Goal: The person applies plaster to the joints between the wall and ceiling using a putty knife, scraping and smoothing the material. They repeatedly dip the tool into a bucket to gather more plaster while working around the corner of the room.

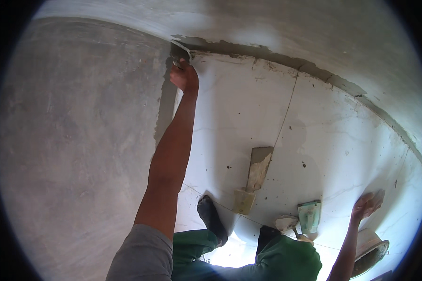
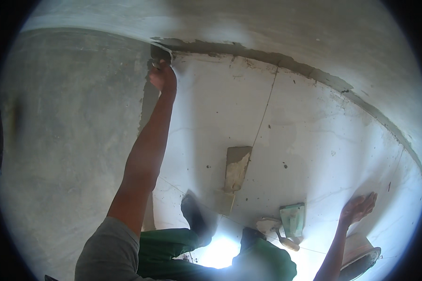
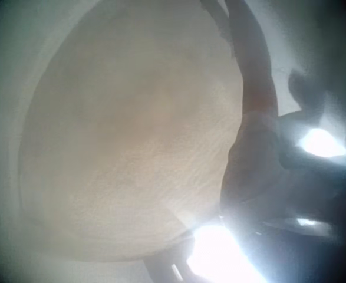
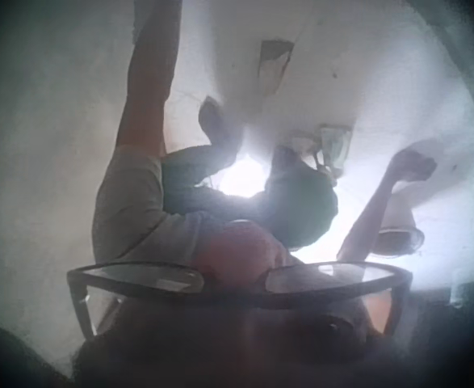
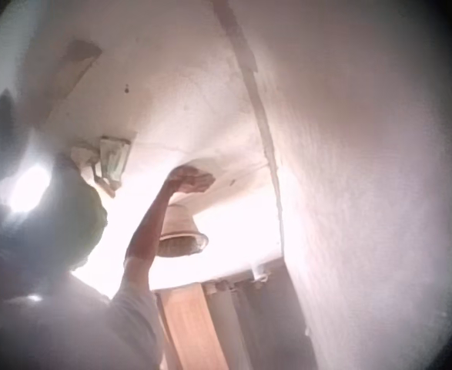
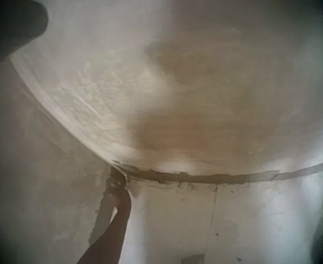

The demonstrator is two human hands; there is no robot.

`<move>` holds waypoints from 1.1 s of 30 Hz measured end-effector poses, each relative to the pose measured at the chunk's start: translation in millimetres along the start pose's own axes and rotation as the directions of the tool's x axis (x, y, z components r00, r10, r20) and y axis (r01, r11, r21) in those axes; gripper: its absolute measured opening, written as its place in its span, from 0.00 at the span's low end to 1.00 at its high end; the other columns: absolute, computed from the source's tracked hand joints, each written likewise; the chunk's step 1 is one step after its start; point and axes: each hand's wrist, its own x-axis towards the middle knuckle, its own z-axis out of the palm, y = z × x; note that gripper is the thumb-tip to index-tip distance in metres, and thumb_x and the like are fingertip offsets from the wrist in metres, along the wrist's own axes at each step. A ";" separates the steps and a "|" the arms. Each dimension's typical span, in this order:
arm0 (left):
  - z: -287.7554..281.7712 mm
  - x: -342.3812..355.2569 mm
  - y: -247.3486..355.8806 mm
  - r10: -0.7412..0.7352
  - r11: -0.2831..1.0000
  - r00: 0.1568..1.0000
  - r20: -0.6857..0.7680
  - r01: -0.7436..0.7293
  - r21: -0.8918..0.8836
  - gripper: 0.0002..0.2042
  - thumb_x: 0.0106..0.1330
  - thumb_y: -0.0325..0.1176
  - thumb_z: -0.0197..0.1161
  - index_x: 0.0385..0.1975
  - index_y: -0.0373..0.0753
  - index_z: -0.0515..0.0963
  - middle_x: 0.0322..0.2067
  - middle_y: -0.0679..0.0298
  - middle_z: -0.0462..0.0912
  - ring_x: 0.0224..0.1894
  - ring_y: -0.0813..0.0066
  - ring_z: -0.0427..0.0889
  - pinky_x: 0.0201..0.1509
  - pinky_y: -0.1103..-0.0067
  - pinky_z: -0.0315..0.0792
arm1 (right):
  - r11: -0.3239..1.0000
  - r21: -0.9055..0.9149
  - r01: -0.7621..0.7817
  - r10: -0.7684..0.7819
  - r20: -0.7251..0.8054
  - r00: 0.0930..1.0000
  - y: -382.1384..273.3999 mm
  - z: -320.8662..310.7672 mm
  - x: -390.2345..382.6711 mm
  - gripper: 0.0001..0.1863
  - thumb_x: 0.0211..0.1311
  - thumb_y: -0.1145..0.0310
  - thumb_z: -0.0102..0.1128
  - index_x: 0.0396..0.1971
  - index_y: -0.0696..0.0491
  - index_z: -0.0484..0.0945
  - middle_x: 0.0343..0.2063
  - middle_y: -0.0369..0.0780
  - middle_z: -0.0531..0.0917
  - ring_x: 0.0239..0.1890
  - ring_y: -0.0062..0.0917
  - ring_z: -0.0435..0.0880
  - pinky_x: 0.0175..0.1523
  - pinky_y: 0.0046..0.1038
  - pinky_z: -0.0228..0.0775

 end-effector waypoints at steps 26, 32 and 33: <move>-11.7 -140.3 136.1 0.045 0.959 0.957 0.287 0.039 -0.281 0.16 0.74 0.39 0.58 0.44 0.31 0.85 0.36 0.46 0.90 0.42 0.43 0.87 0.50 0.58 0.76 | 0.986 -0.034 -0.166 0.168 0.106 0.980 -32.9 -32.5 20.0 0.31 0.80 0.53 0.39 0.70 0.60 0.71 0.70 0.54 0.72 0.70 0.53 0.73 0.70 0.58 0.67; -27.9 -194.6 192.8 -0.010 0.942 0.934 0.356 0.128 -0.310 0.14 0.75 0.35 0.58 0.45 0.30 0.84 0.37 0.45 0.89 0.42 0.41 0.86 0.50 0.58 0.75 | 0.978 -0.045 -0.203 0.207 0.132 0.969 -40.5 -37.5 24.5 0.31 0.78 0.56 0.39 0.70 0.60 0.70 0.71 0.53 0.71 0.71 0.51 0.71 0.72 0.56 0.64; -31.8 -204.0 207.1 -0.042 0.929 0.921 0.387 0.179 -0.324 0.13 0.75 0.34 0.58 0.46 0.30 0.84 0.37 0.45 0.89 0.42 0.41 0.86 0.50 0.59 0.75 | 0.969 -0.064 -0.238 0.245 0.160 0.956 -40.1 -36.6 25.0 0.31 0.77 0.57 0.39 0.70 0.60 0.70 0.71 0.53 0.70 0.72 0.51 0.69 0.73 0.56 0.63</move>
